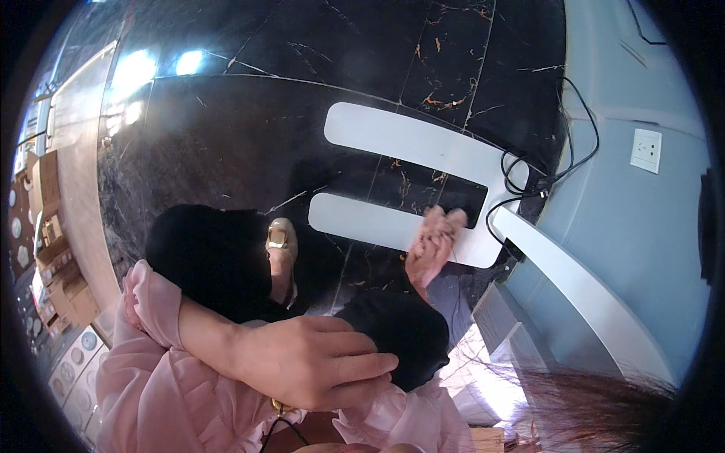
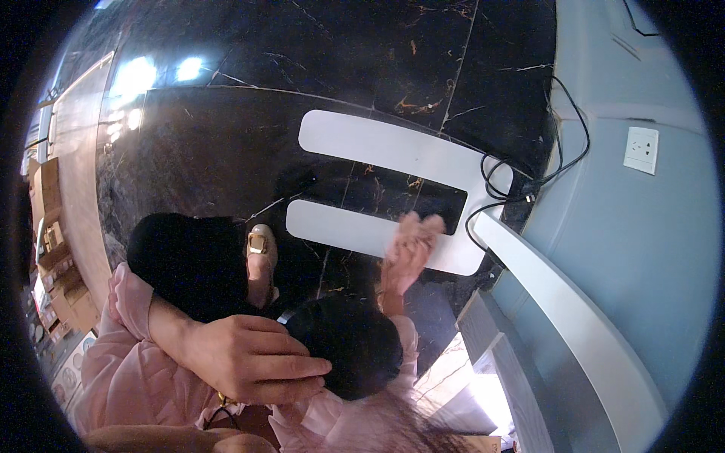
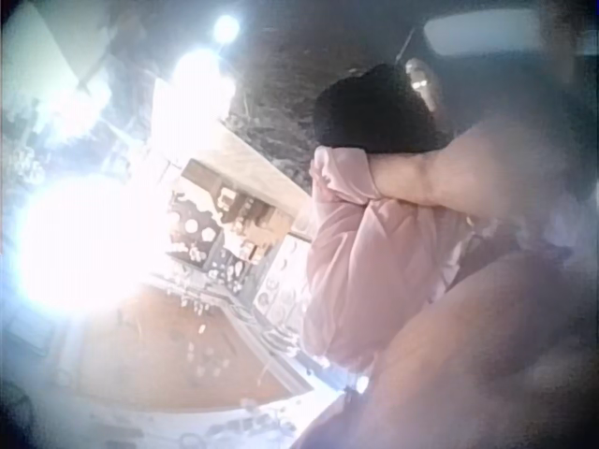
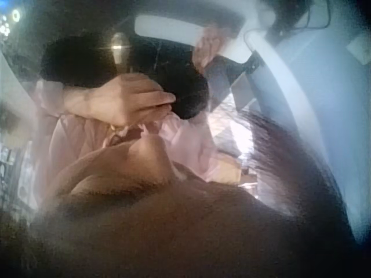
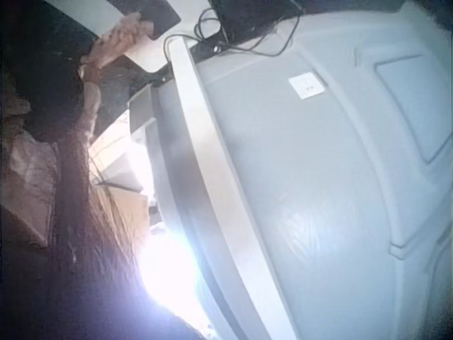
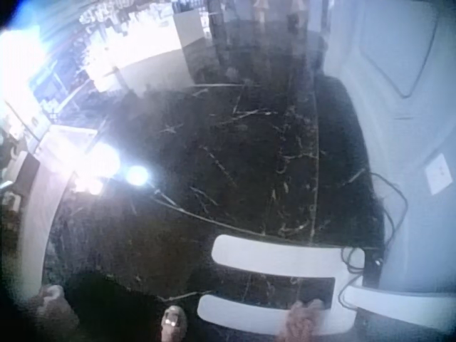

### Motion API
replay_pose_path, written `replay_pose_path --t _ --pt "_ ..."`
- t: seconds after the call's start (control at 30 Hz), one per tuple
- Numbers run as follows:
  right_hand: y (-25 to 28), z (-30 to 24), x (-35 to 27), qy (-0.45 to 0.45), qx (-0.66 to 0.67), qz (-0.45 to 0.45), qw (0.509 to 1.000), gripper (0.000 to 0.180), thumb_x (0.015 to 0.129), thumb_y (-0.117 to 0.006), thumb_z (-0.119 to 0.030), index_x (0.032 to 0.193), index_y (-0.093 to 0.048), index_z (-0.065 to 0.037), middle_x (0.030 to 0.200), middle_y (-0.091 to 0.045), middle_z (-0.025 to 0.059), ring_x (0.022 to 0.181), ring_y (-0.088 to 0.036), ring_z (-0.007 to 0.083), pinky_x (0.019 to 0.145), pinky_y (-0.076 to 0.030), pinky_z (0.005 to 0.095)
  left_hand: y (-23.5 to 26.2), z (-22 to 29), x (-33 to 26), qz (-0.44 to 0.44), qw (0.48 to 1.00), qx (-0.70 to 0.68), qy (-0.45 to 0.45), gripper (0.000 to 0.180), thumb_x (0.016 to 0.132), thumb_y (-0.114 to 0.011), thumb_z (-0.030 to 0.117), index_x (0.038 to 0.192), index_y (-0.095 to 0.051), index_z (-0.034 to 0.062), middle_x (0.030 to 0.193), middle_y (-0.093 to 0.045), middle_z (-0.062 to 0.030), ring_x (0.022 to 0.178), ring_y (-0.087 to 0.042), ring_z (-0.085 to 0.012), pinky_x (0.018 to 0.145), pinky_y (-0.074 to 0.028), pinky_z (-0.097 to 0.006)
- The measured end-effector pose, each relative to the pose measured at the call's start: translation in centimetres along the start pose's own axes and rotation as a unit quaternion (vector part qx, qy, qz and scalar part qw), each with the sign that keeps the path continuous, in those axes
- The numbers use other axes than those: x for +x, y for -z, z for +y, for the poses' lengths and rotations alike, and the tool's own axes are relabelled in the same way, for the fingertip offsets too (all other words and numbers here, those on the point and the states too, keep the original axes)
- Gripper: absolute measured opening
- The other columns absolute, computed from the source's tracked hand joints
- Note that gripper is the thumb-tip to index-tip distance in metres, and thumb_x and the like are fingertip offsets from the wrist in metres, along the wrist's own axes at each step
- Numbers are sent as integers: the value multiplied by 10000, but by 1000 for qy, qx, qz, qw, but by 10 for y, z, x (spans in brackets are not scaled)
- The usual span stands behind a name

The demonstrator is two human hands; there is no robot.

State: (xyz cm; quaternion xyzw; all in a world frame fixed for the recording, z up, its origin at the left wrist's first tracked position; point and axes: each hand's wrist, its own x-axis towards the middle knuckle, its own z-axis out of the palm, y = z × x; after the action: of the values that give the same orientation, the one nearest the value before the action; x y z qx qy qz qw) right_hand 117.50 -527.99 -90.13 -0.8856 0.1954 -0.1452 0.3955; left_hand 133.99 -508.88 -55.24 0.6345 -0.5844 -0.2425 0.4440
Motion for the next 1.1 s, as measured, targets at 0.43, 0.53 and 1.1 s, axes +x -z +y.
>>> replay_pose_path --t 0.43,0.53,1.1 --pt "-106 -143 19 261 168 -240 920 175 727 -634 -148 886 -604 -83 1004 -556 119 1082 -482 316 978 -357 442 2 5 4 9 1000 -17 6 256 684 -661 93 925 -629 10 979 -592 -122 757 -614 -202 594 -514 -254" --pt "-105 -150 31 254 237 -283 894 172 723 -645 -160 877 -606 -93 988 -561 102 1047 -513 307 939 -399 425 1 3 5 15 1000 -16 5 257 688 -660 99 925 -627 5 981 -593 -123 750 -617 -201 598 -517 -257" --pt "-11 -21 174 -1 -265 94 960 483 741 -595 -104 1211 -493 -58 1259 -408 215 1196 -386 369 997 -317 462 11 -5 10 -15 997 -68 17 240 729 -650 110 941 -632 -1 978 -614 -132 812 -633 -232 660 -532 -281"
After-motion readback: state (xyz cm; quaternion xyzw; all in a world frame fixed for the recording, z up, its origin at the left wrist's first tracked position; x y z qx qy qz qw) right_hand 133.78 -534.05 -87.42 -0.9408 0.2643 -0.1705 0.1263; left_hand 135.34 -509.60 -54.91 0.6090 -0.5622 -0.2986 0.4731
